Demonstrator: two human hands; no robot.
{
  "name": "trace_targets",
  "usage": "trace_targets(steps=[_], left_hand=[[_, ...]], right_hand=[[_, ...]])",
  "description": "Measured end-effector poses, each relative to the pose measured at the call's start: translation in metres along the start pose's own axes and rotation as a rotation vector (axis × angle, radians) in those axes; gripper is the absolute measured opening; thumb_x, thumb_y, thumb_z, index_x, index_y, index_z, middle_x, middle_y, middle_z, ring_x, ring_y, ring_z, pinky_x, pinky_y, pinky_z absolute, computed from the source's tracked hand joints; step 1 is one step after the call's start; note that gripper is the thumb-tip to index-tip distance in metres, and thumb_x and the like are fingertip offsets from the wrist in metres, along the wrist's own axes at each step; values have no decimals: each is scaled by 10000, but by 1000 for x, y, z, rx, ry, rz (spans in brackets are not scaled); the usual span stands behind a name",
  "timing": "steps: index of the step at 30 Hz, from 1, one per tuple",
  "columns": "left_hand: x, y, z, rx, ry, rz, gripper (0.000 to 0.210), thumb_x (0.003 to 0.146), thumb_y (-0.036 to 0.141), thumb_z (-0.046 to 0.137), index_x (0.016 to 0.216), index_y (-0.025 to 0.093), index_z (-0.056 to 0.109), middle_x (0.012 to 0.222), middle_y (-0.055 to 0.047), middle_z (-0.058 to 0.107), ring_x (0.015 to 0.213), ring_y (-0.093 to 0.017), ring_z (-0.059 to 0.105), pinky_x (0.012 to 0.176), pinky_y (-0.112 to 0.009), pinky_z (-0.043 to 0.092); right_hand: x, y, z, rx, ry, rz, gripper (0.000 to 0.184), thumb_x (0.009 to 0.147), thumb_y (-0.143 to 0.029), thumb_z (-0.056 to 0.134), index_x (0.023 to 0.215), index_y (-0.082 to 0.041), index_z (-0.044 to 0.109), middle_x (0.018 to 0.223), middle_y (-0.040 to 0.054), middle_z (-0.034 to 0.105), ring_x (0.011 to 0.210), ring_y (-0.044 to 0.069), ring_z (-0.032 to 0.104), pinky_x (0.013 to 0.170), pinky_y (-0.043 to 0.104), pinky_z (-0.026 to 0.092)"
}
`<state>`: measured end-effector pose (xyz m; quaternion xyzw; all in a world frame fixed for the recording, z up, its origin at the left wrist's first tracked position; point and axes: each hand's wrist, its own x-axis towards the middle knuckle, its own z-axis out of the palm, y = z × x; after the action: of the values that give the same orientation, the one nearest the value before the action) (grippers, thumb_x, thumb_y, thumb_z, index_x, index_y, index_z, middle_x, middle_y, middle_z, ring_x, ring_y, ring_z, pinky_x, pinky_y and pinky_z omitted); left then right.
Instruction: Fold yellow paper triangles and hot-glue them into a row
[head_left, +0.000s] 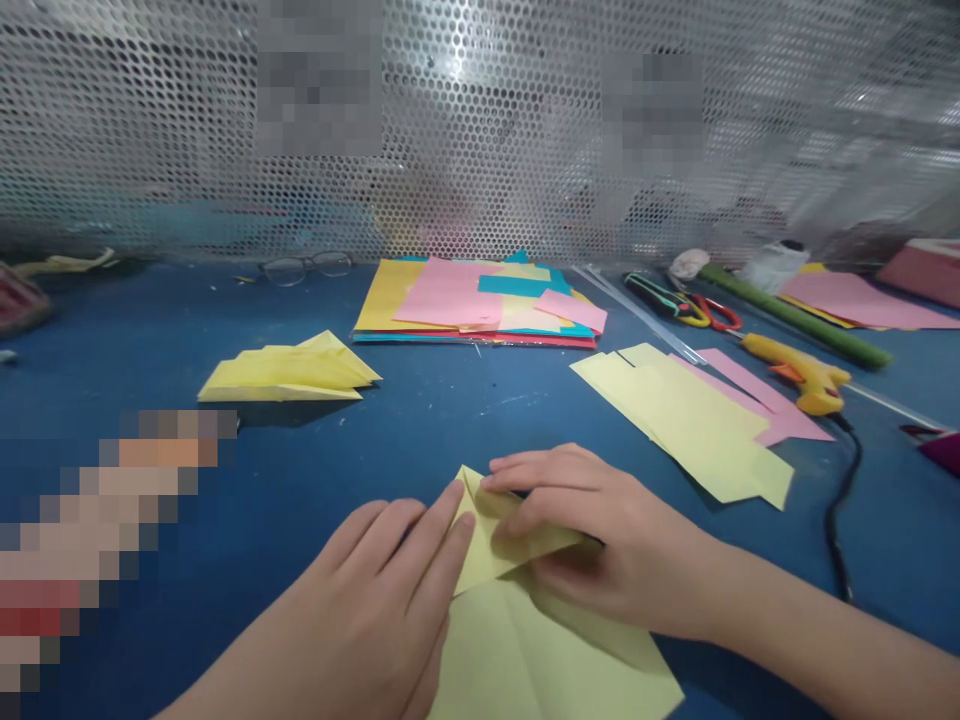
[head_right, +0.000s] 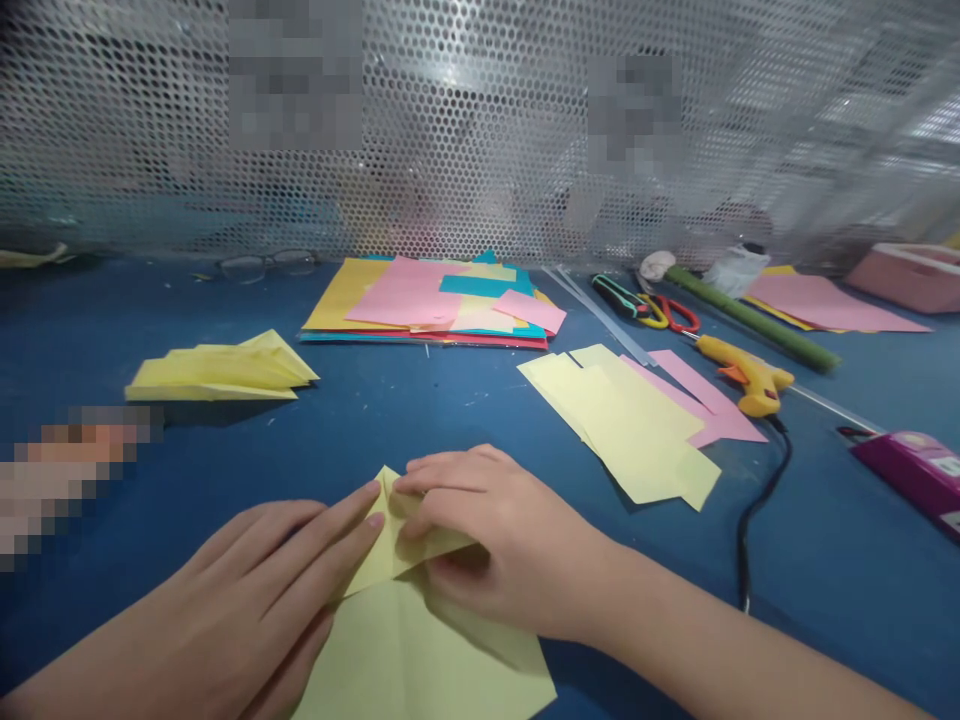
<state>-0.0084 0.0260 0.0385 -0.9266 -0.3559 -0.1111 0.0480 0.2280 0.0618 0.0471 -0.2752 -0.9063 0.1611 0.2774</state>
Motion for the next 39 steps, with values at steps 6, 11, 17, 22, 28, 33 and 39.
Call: trace_targets(steps=[6, 11, 17, 22, 28, 33, 39], left_hand=[[0, 1, 5, 71, 47, 28, 405, 877, 363, 530, 1254, 220, 568, 1347, -106, 572, 1094, -263, 551, 950, -406, 460], [0, 6, 8, 130, 82, 50, 435, 887, 368, 523, 1291, 209, 551, 1357, -115, 566, 1135, -271, 546, 986, -430, 441], [-2, 7, 14, 202, 137, 92, 465, 906, 360, 500, 1340, 194, 516, 1358, -122, 567, 1169, -275, 541, 1019, -449, 410], [-7, 4, 19, 268, 190, 137, 390, 955, 270, 419, 1315, 166, 527, 1292, -106, 624, 1163, -254, 552, 1036, -421, 353], [-2, 4, 19, 298, 239, 169, 355, 1004, 166, 253, 1223, 133, 530, 1201, -105, 682, 1105, -260, 596, 1000, -411, 321], [-2, 6, 18, 325, 239, 178, 361, 1003, 148, 216, 1204, 117, 514, 1158, -118, 697, 1054, -255, 632, 970, -407, 333], [-4, 6, 19, 336, 240, 192, 369, 996, 129, 198, 1197, 117, 507, 1164, -132, 691, 1060, -252, 638, 958, -412, 335]], right_hand=[[3, -4, -8, 104, -150, 67, 171, 799, -65, 598, 917, -172, 661, 1220, 81, 680, 1226, 140, 565, 1029, 260, 410], [3, -4, -12, 146, -221, 98, 147, 845, -136, 619, 985, -171, 646, 1303, 89, 638, 1299, 138, 501, 1083, 265, 373], [3, -1, -14, 156, -242, 65, 156, 876, -135, 592, 1024, -163, 637, 1325, 80, 623, 1301, 118, 495, 1116, 253, 329], [2, 0, -13, 124, -298, 98, 159, 896, -225, 600, 1045, -171, 617, 1430, 100, 528, 1363, 136, 420, 1141, 292, 293], [2, -4, -9, 40, -379, 135, 281, 928, -315, 535, 1157, -156, 571, 1550, 95, 355, 1442, 146, 283, 1201, 354, 148], [3, -9, -8, 41, -425, 220, 601, 904, -460, 564, 1397, -138, 443, 1571, 73, 305, 1471, 161, 200, 1220, 373, 14], [4, -20, -11, 70, -414, 362, 742, 882, -476, 591, 1494, -152, 325, 1546, 64, 364, 1464, 201, 231, 1225, 440, 29]])
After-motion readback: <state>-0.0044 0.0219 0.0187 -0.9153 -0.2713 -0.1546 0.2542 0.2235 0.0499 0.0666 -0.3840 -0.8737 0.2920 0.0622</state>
